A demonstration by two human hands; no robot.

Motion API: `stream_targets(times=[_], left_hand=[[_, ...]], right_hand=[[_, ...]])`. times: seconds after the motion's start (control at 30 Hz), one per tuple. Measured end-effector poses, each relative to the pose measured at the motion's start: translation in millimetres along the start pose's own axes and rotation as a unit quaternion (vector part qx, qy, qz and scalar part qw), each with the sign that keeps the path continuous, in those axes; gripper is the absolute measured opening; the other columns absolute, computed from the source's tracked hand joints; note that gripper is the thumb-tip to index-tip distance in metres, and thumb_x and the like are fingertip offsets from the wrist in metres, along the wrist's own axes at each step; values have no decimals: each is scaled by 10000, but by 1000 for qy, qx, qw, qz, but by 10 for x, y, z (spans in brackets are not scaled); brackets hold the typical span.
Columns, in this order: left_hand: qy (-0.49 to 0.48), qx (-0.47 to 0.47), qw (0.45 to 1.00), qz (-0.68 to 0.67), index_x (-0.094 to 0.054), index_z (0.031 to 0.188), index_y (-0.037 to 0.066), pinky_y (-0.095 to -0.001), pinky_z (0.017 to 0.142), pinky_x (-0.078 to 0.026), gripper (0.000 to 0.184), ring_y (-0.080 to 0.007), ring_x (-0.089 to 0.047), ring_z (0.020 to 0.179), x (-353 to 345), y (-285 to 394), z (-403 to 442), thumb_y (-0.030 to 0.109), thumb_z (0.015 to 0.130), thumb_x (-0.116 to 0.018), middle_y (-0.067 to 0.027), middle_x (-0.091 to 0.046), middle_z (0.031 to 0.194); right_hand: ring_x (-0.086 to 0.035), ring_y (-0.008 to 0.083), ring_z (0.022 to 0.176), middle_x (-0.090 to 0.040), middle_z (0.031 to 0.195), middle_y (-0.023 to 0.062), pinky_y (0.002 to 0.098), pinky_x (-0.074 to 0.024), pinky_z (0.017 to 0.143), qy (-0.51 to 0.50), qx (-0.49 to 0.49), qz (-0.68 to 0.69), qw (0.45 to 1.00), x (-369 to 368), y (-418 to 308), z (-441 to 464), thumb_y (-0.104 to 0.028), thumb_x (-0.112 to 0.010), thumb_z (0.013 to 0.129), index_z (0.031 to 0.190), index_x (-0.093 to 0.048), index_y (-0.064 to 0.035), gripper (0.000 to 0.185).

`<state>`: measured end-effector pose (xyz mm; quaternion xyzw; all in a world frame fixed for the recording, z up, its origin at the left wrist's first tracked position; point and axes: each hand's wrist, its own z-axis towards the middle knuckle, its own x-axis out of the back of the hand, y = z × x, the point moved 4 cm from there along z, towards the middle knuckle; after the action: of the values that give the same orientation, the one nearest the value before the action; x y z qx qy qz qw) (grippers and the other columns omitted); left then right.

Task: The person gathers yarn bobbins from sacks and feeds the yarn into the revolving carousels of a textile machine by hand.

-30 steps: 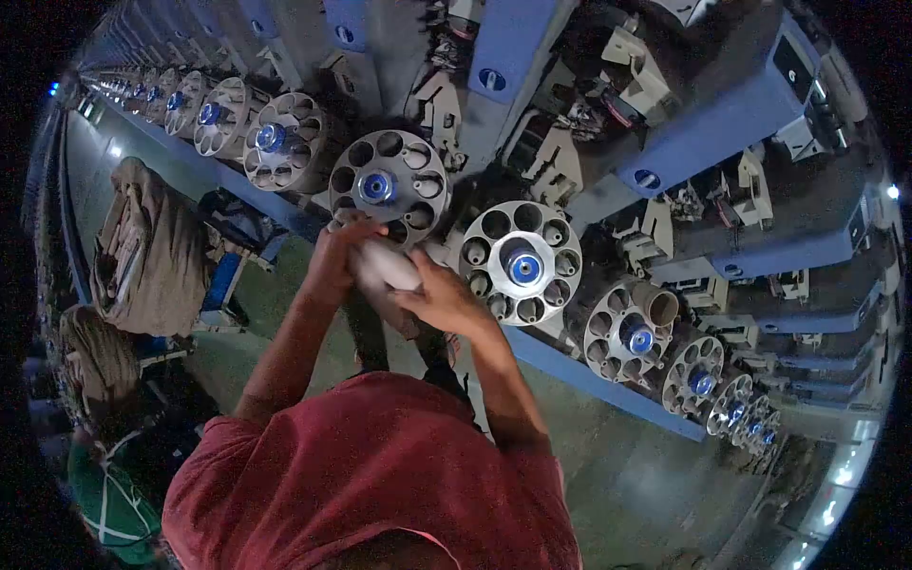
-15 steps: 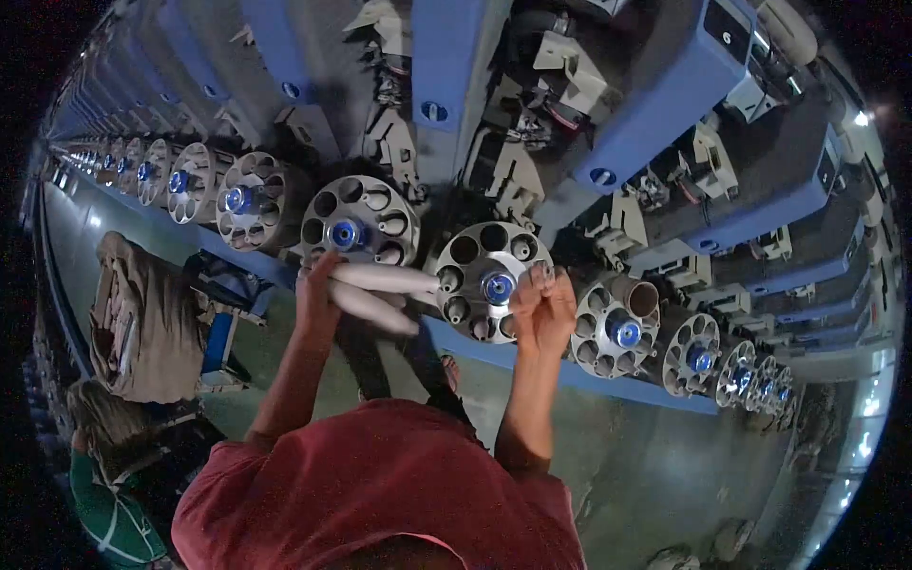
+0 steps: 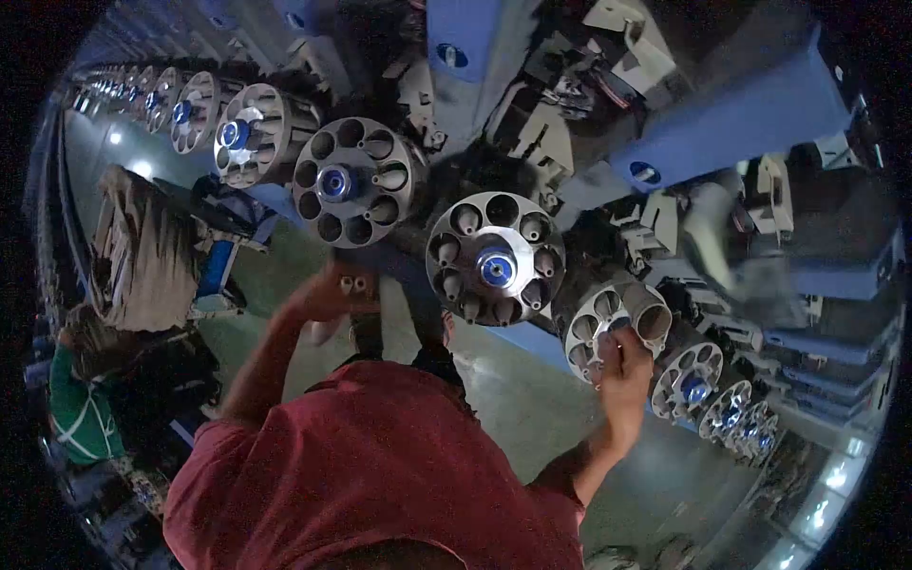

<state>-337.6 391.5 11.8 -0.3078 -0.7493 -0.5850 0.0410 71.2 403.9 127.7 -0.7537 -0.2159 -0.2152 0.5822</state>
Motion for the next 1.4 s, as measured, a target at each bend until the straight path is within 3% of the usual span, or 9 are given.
stream_targets(times=[0.13, 0.33, 0.6, 0.7, 0.83, 0.97, 1.03, 1.3, 1.4], left_hand=[[-12, 186, 976, 110, -641, 842, 55, -354, 660, -486, 232, -158, -608, 728, -23, -841, -786, 257, 776, -734, -81, -612, 755], [251, 142, 880, -378, -625, 840, 27, -289, 664, -485, 226, -129, -602, 756, 690, -915, -1194, 251, 875, -636, -61, -639, 821], [96, -14, 883, -458, -595, 861, 26, -305, 742, -478, 317, -154, -597, 813, 1058, -696, -896, 321, 949, -522, -82, -635, 848], [24, -65, 869, -490, -580, 922, 15, -350, 791, -488, 390, -203, -605, 894, 1294, -718, -1073, 377, 978, -444, -107, -633, 914], [-38, -9, 794, -606, -538, 953, 6, -442, 857, -494, 457, -306, -611, 945, 1363, -862, -1064, 455, 952, -449, -147, -605, 951], [20, -55, 784, -618, -553, 966, 6, -446, 879, -488, 500, -321, -603, 973, 1733, -1153, -1043, 489, 947, -427, -158, -610, 1000], [26, -49, 694, -717, -548, 1055, 28, -486, 819, -512, 525, -289, -573, 1054, 1897, -1396, -1106, 524, 939, -421, -143, -592, 1129], [-6, -40, 819, -572, -526, 1147, 19, -509, 861, -510, 555, -282, -532, 1126, 1853, -1086, -1177, 515, 959, -362, -145, -523, 1260], [60, -88, 848, -519, -523, 1137, 24, -520, 905, -485, 387, -306, -559, 1102, 1633, -958, -1019, 364, 973, -441, -156, -534, 1249]], right_hand=[[-538, 350, 770, -582, 755, 106, 394, -442, 694, 86, 338, -221, 911, -712, -343, 325, -53, -664, 727, 784, -627, -26, 73], [-565, 370, 779, -607, 841, 157, 444, -477, 743, 5, 254, -228, 940, -1643, 86, 728, 32, -590, 695, 843, -649, -47, 178], [-551, 373, 932, -587, 902, 165, 493, -456, 730, 216, 183, -430, 857, -2131, 110, 493, -46, -629, 674, 885, -622, -61, 212], [-525, 340, 1046, -567, 1044, 158, 465, -452, 830, 275, 135, -297, 904, -2650, -887, -121, -86, -678, 700, 1074, -585, -68, 386], [-579, 139, 842, -572, 1020, 71, 276, -482, 614, -182, 95, 310, 928, -3996, -1713, -559, -169, -719, 787, 1142, -530, -72, 414], [-444, 93, 454, -519, 670, 21, 210, -335, 403, -455, -78, 306, 833, -4243, -1522, -909, -180, -664, 838, 1015, -550, -13, 269], [-373, 70, 425, -454, 588, 2, 204, -254, 374, -334, -212, 326, 858, -4075, -1089, -867, -159, -630, 863, 873, -564, -29, 146], [-427, 93, 521, -489, 693, -1, 223, -333, 446, 137, 177, 384, 896, -3693, -1355, -513, -168, -584, 911, 786, -547, -33, 187], [-435, 112, 542, -521, 829, 28, 239, -368, 487, -49, 136, 695, 704, -3893, -1741, -601, -154, -583, 911, 835, -540, -29, 153]])
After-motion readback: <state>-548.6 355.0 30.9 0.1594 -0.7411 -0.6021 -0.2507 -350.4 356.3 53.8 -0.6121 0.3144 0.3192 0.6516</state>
